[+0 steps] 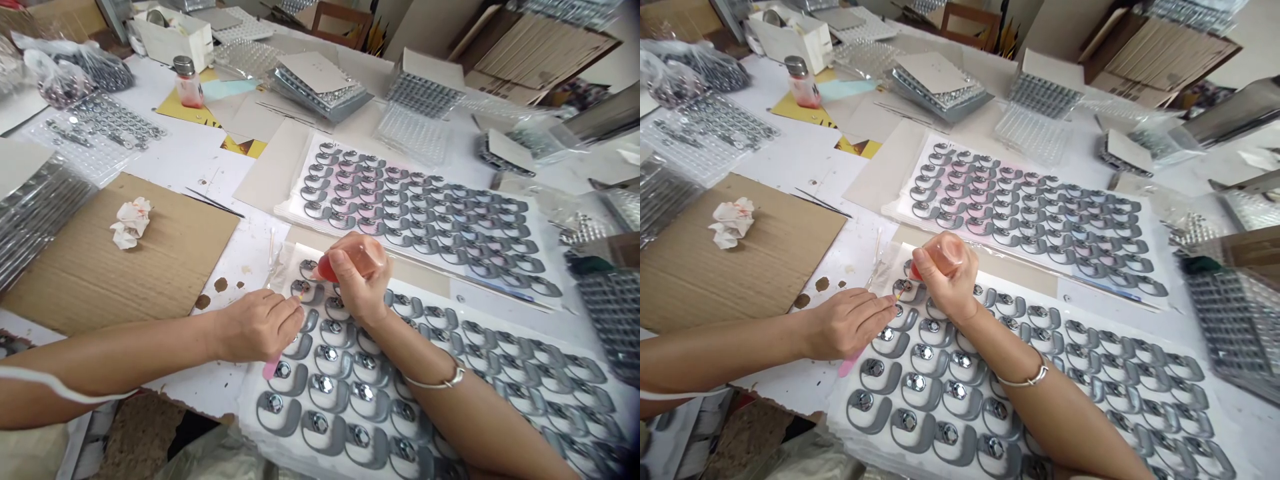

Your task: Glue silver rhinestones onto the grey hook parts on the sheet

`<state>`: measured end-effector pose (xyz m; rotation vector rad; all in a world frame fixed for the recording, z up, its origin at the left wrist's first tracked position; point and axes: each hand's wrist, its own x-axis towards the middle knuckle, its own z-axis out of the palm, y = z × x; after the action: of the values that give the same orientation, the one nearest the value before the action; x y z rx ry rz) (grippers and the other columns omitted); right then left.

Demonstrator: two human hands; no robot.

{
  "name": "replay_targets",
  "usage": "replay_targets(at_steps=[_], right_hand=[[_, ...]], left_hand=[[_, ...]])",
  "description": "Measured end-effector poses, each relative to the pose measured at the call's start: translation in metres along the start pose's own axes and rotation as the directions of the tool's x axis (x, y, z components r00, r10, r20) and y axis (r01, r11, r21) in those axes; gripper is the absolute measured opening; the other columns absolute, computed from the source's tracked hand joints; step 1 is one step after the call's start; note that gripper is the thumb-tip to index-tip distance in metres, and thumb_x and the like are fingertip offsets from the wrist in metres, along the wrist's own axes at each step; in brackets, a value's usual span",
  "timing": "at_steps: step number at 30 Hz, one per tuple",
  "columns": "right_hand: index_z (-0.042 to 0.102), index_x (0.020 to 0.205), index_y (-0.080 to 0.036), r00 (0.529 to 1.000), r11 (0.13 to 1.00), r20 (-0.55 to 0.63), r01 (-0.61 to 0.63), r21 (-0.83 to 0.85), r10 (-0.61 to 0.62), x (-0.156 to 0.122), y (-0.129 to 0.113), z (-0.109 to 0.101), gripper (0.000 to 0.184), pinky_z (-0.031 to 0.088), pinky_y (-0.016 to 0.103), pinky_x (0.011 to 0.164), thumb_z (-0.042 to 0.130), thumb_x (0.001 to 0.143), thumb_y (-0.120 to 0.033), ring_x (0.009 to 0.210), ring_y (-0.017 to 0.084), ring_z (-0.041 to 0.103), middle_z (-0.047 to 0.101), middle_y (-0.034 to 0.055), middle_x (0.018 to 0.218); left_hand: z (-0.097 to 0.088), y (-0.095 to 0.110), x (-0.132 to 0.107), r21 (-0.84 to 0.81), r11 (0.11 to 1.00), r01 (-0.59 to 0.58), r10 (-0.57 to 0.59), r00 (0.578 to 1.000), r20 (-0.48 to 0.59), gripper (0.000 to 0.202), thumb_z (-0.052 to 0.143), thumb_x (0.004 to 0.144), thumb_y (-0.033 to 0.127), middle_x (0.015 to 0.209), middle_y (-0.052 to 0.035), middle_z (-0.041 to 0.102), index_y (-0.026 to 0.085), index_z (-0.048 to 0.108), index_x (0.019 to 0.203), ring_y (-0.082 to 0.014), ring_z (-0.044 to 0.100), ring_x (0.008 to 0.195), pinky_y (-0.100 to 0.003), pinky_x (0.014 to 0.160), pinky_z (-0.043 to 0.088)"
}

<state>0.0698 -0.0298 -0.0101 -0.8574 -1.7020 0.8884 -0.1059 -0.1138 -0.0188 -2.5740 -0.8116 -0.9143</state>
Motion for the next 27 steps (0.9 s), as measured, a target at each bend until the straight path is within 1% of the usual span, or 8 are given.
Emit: replay_targets(at_steps=[3,6,12,17,23,27], right_hand=[[0.056,0.068,-0.019,1.000,1.000,-0.009,0.015,0.012,-0.015,0.0011,-0.0004,-0.0002,0.026,0.043,0.029,0.052,0.063,0.087,-0.036,0.052,0.013,0.055,0.060,-0.0009,0.057],[0.056,0.066,-0.019,1.000,1.000,-0.002,0.017,-0.025,-0.017,0.0019,0.0013,-0.0007,0.029,0.044,0.029,0.053,0.063,0.086,-0.039,0.052,0.013,0.055,0.059,-0.0006,0.058],[0.056,0.065,-0.019,1.000,0.997,0.003,0.024,-0.073,-0.024,0.0009,0.0043,-0.0016,0.031,0.046,0.030,0.053,0.063,0.085,-0.041,0.054,0.013,0.055,0.058,0.0002,0.060],[0.056,0.065,-0.019,0.999,0.994,0.023,0.044,-0.099,-0.042,-0.0005,0.0054,-0.0016,0.030,0.047,0.030,0.055,0.062,0.086,-0.039,0.056,0.013,0.055,0.058,0.0005,0.063],[0.056,0.066,-0.020,0.997,0.992,0.025,0.076,-0.098,-0.074,-0.0005,0.0050,-0.0005,0.026,0.047,0.031,0.055,0.062,0.087,-0.036,0.056,0.014,0.055,0.059,0.0008,0.062],[0.056,0.068,-0.021,0.993,0.986,0.019,0.115,-0.123,-0.113,-0.0007,0.0063,-0.0009,0.023,0.046,0.032,0.056,0.062,0.086,-0.033,0.058,0.015,0.055,0.059,0.0012,0.062]], left_hand=[[0.0007,0.0001,-0.0005,-0.001,1.000,-0.001,0.001,1.000,0.000,0.012,0.051,0.087,0.004,0.083,-0.0163,0.072,0.003,0.064,0.089,-0.0205,0.069,0.066,-0.031,0.055,0.058],[0.0018,0.0007,-0.0010,0.005,1.000,0.005,-0.005,1.000,-0.004,0.010,0.054,0.086,0.004,0.082,-0.0159,0.072,0.003,0.064,0.087,-0.0210,0.069,0.067,-0.031,0.055,0.058],[0.0021,0.0006,-0.0009,0.022,1.000,0.010,-0.010,1.000,0.001,0.013,0.052,0.088,0.004,0.083,-0.0140,0.072,0.006,0.065,0.085,-0.0188,0.068,0.068,-0.029,0.056,0.058],[0.0015,0.0002,-0.0004,0.026,1.000,0.010,-0.010,1.000,-0.001,0.014,0.052,0.089,0.003,0.082,-0.0135,0.072,0.006,0.065,0.085,-0.0185,0.068,0.068,-0.028,0.056,0.057],[0.0025,0.0008,-0.0012,0.018,1.000,0.012,-0.012,1.000,-0.005,0.012,0.054,0.088,0.004,0.083,-0.0146,0.072,0.005,0.065,0.085,-0.0193,0.068,0.067,-0.029,0.055,0.057],[0.0015,0.0004,-0.0006,0.022,1.000,0.017,-0.017,1.000,-0.004,0.017,0.049,0.089,0.003,0.083,-0.0134,0.073,0.007,0.065,0.085,-0.0182,0.068,0.069,-0.028,0.057,0.058]])
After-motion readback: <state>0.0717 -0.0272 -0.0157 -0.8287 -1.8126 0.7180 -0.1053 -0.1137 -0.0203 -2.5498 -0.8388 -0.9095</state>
